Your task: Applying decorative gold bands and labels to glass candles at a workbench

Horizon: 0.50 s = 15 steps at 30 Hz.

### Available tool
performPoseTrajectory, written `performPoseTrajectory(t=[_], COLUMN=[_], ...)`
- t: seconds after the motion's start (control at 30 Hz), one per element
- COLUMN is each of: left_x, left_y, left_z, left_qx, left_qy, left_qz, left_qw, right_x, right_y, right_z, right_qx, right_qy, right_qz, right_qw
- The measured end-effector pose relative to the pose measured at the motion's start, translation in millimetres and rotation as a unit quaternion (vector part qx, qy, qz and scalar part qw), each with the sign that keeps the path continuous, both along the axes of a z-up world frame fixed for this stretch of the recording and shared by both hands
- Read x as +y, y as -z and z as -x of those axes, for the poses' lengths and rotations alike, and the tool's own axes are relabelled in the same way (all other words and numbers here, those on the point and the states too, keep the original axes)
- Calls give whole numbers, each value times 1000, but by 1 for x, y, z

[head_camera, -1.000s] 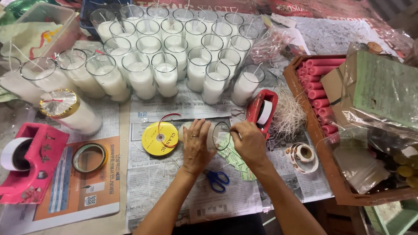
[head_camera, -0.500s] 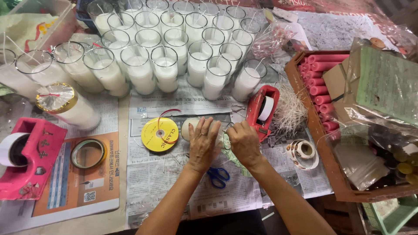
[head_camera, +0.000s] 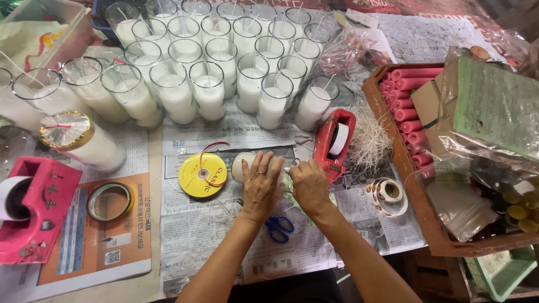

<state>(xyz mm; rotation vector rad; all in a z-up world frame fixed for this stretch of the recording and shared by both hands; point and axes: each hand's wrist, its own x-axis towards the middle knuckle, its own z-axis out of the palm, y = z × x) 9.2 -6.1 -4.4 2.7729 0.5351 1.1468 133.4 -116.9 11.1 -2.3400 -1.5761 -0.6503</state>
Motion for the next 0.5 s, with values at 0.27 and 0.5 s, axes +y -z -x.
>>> performPoseTrajectory(t=[0.27, 0.5], left_x=[5, 2], left_y=[-6, -6], left_z=[3, 2], left_qx=[7, 8], left_qy=[2, 4], left_qz=[27, 25], left_qw=[1000, 1000], right_x=[1, 3], right_y=[0, 1], right_z=[-5, -5], right_qx=[36, 5], right_qy=[23, 23], right_qz=[-15, 0], right_qw=[999, 1000])
